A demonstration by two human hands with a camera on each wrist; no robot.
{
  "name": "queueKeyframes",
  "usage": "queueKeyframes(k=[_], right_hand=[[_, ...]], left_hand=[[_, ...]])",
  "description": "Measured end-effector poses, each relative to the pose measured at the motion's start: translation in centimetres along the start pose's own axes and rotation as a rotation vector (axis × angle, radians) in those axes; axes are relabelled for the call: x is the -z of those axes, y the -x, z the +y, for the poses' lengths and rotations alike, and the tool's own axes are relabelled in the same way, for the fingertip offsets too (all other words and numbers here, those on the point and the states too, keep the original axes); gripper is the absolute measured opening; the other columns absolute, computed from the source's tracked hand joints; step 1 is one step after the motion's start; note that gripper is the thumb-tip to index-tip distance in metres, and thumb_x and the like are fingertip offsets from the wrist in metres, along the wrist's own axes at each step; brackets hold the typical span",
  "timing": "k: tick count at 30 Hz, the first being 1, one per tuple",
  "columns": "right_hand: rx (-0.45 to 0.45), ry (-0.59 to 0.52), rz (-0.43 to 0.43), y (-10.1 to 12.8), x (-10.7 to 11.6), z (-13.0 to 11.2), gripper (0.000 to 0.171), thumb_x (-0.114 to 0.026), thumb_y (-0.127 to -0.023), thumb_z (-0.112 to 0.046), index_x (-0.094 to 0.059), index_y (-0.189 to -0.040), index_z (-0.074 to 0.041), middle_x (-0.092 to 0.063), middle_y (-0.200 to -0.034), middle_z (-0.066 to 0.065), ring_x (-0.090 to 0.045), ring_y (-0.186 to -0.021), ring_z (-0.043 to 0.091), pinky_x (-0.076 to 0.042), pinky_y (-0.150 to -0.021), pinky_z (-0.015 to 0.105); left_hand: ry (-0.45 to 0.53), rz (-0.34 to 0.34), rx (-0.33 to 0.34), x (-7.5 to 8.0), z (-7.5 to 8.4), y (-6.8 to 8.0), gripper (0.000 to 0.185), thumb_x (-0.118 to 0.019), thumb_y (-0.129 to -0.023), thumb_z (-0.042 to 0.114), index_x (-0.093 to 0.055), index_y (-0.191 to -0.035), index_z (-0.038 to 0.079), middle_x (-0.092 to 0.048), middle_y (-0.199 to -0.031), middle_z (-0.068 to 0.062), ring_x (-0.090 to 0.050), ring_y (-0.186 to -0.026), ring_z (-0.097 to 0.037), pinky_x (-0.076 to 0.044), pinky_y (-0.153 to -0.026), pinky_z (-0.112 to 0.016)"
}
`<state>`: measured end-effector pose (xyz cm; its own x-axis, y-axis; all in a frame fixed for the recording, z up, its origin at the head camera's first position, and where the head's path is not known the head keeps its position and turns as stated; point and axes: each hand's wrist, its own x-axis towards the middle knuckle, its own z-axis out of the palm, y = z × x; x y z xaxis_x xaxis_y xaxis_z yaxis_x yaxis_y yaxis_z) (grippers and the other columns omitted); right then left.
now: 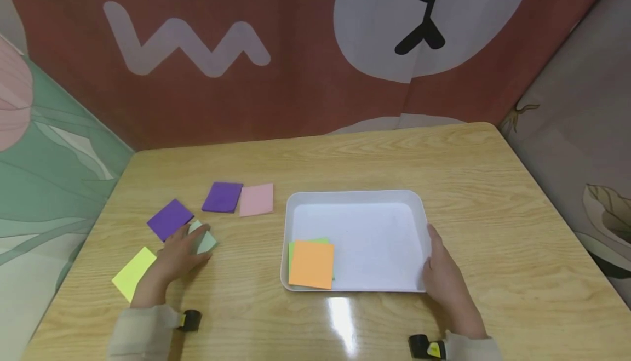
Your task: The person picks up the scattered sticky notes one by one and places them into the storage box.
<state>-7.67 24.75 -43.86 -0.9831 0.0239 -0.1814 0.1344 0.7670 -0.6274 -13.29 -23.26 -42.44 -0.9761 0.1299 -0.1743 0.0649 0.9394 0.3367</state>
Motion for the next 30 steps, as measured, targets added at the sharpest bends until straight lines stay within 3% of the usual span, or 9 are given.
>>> queueKeyframes(k=[5, 17, 30], right_hand=[[-0.003, -0.005, -0.005, 0.05, 0.01, -0.07, 0.058, -0.023, -0.088, 0.003, 0.009, -0.135, 0.0, -0.013, -0.129, 0.038, -0.017, -0.115, 0.052, -0.02, -0.087, 0.059], [0.004, -0.005, -0.006, 0.06, 0.01, -0.07, 0.057, -0.023, -0.087, 0.003, 0.009, -0.135, 0.001, -0.013, -0.129, 0.039, -0.017, -0.115, 0.052, -0.02, -0.087, 0.059], [0.018, -0.002, 0.008, 0.14, -0.02, -0.05, 0.057, -0.023, -0.087, 0.003, 0.008, -0.135, 0.002, -0.015, -0.128, 0.039, -0.018, -0.114, 0.052, -0.021, -0.087, 0.059]], left_hand=[[-0.02, 0.027, -0.015, -0.04, -0.13, 0.03, 0.057, -0.065, -0.074, 0.034, -0.046, -0.123, 0.013, -0.034, -0.121, -0.029, -0.032, -0.105, -0.05, -0.027, -0.068, -0.069], [-0.08, 0.051, -0.076, -0.17, 0.02, 0.18, 0.057, -0.072, -0.066, 0.028, -0.051, -0.117, 0.014, -0.04, -0.117, -0.029, -0.04, -0.098, -0.051, -0.034, -0.064, -0.064], [-0.005, 0.105, -0.136, -0.27, 0.4, 0.69, 0.059, -0.075, -0.062, 0.027, -0.054, -0.115, 0.011, -0.044, -0.114, -0.028, -0.046, -0.094, -0.045, -0.042, -0.065, -0.052]])
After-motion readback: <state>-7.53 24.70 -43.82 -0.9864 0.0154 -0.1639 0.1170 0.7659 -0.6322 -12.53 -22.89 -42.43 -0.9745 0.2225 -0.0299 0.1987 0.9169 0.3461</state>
